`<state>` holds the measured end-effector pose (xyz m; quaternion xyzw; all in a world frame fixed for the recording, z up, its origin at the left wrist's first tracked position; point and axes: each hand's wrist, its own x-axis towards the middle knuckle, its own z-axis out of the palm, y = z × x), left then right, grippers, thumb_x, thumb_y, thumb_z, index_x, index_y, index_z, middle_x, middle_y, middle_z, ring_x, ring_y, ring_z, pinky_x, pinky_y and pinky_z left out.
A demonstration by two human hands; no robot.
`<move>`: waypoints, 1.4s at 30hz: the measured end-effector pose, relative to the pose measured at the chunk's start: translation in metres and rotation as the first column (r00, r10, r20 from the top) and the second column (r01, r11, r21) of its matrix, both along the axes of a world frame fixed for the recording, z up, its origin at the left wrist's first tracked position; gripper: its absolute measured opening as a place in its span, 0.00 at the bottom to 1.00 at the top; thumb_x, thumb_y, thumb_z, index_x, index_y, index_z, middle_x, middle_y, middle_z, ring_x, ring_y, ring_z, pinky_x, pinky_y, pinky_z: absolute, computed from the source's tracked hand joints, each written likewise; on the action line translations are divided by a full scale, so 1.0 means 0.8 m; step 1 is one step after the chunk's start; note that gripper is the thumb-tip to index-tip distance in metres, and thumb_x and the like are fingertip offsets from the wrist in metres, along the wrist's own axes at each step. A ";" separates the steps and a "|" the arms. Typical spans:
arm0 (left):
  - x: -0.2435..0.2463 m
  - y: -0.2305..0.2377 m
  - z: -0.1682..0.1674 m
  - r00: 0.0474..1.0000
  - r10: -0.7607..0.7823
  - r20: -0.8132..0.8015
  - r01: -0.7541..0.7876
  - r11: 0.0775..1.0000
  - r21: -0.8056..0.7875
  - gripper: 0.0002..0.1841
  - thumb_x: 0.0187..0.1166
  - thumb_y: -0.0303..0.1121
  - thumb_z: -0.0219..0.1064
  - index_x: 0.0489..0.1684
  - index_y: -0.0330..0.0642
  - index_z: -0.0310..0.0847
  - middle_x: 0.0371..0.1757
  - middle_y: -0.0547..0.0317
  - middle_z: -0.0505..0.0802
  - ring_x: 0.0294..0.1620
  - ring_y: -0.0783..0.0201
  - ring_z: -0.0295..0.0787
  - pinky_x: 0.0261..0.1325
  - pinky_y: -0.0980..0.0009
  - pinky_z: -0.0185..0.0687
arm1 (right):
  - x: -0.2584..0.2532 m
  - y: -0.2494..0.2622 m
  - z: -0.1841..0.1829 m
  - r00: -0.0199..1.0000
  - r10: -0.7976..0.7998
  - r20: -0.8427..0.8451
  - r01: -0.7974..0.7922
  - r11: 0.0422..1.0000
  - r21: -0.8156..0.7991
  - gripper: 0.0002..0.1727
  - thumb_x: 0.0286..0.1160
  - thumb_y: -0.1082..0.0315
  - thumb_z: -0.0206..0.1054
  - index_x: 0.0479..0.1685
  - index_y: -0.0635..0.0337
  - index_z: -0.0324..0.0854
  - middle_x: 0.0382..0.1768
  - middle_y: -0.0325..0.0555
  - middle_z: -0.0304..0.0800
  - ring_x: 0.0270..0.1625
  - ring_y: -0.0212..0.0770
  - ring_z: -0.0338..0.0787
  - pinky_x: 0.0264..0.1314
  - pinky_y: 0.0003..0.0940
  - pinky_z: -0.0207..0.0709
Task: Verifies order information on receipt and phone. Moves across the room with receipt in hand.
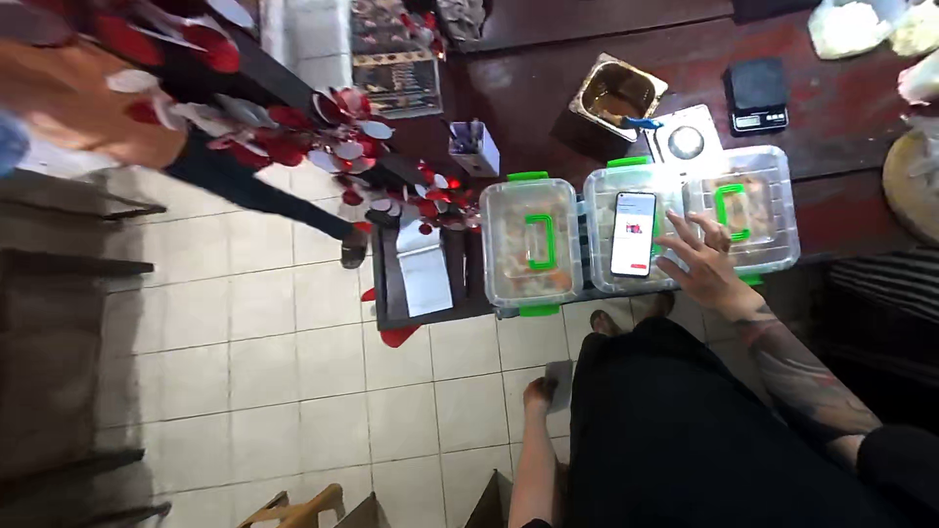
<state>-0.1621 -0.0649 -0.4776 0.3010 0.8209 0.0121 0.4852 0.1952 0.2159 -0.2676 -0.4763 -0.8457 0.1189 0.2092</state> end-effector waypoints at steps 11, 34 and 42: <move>0.000 -0.003 -0.002 1.000 -0.014 0.001 0.014 1.000 0.016 0.18 0.78 0.44 0.73 0.53 0.38 0.91 0.51 0.39 0.95 0.58 0.42 0.91 0.67 0.37 0.80 | -0.009 -0.007 0.003 0.996 0.060 0.065 -0.058 0.997 -0.042 0.21 0.86 0.45 0.59 0.72 0.35 0.85 0.92 0.36 0.59 0.93 0.58 0.53 0.88 0.65 0.44; -0.008 0.002 -0.013 1.000 -0.021 0.022 0.021 1.000 0.006 0.17 0.78 0.45 0.73 0.51 0.39 0.92 0.49 0.42 0.95 0.56 0.44 0.92 0.66 0.38 0.81 | -0.020 0.003 0.002 0.998 0.053 0.037 -0.051 0.997 -0.064 0.27 0.87 0.43 0.57 0.81 0.37 0.77 0.94 0.35 0.55 0.95 0.54 0.49 0.91 0.63 0.41; -0.010 0.005 -0.011 1.000 -0.002 0.007 0.002 1.000 -0.021 0.19 0.78 0.45 0.74 0.54 0.39 0.91 0.52 0.41 0.95 0.59 0.43 0.91 0.68 0.38 0.80 | -0.039 0.035 0.007 0.996 0.071 0.062 -0.065 0.994 -0.092 0.29 0.89 0.40 0.50 0.84 0.35 0.74 0.92 0.36 0.59 0.94 0.54 0.52 0.92 0.62 0.38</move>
